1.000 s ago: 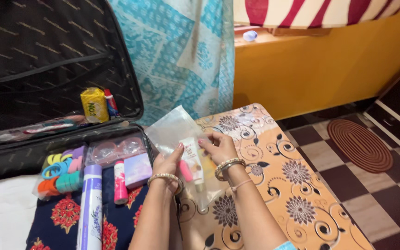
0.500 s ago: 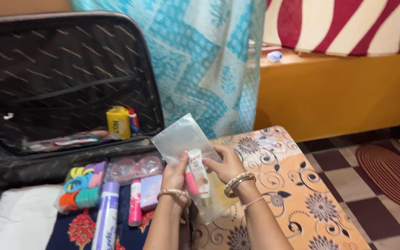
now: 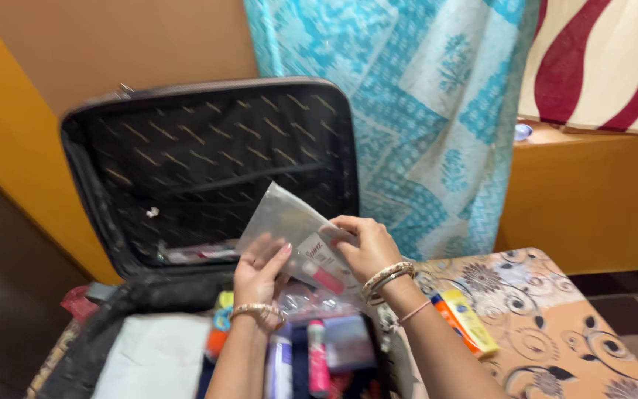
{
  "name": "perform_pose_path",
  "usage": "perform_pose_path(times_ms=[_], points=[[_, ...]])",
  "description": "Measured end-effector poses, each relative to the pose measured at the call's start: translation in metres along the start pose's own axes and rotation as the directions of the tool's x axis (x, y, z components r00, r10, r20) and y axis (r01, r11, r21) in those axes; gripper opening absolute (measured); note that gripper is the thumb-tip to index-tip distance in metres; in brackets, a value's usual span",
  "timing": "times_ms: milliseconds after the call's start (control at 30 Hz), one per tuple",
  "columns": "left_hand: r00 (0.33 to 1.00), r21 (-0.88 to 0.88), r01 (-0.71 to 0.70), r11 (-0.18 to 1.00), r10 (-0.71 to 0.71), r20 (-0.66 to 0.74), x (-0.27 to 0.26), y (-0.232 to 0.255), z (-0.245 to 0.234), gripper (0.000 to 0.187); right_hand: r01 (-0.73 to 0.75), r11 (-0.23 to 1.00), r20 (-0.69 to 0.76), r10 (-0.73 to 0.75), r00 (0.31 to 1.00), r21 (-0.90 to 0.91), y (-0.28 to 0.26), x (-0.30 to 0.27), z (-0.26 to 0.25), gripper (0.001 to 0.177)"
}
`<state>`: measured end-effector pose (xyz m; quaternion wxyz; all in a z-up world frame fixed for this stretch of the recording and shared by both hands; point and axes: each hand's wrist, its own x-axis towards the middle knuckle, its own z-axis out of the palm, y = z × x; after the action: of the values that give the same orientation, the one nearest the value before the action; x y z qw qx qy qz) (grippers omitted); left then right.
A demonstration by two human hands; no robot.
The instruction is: The person packs toiletries and personal items into a small suitcase. They place tubes of cream, a plastic bag, and hair accessories into the mesh compartments, then close and zip the suitcase.
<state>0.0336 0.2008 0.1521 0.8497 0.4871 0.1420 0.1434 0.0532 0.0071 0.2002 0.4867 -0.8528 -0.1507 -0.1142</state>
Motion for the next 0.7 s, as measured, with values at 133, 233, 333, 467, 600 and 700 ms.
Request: perform_pose_path(times_ms=[133, 233, 333, 467, 600, 700], points=[[0.997, 0.121, -0.074, 0.990, 0.072, 0.016, 0.027, 0.042, -0.050, 0.057, 0.038, 0.992, -0.021, -0.041, 0.999, -0.124, -0.048, 0.019, 0.036, 0.026], [0.974, 0.225, -0.225, 0.948, 0.217, 0.060, 0.054, 0.070, -0.081, 0.055, 0.114, 0.979, -0.028, -0.120, 0.992, -0.171, -0.075, 0.040, 0.065, 0.028], [0.935, 0.279, -0.354, 0.893, 0.339, 0.102, 0.081, 0.098, -0.109, 0.052, 0.232, 0.954, -0.024, -0.241, 0.970, -0.190, -0.096, 0.065, 0.090, 0.020], [0.898, 0.436, -0.438, 0.786, 0.400, 0.182, 0.115, 0.135, -0.129, 0.045, 0.289, 0.926, -0.044, -0.308, 0.950, -0.241, -0.119, 0.095, 0.117, 0.018], [0.810, 0.448, -0.585, 0.676, 0.507, 0.294, 0.138, 0.158, -0.135, 0.054, 0.321, 0.882, -0.012, -0.346, 0.938, -0.346, -0.133, 0.121, 0.135, 0.018], [0.812, 0.526, -0.582, 0.621, 0.483, 0.328, 0.152, 0.172, -0.140, 0.041, 0.357, 0.835, 0.001, -0.392, 0.920, -0.418, -0.139, 0.137, 0.151, 0.021]])
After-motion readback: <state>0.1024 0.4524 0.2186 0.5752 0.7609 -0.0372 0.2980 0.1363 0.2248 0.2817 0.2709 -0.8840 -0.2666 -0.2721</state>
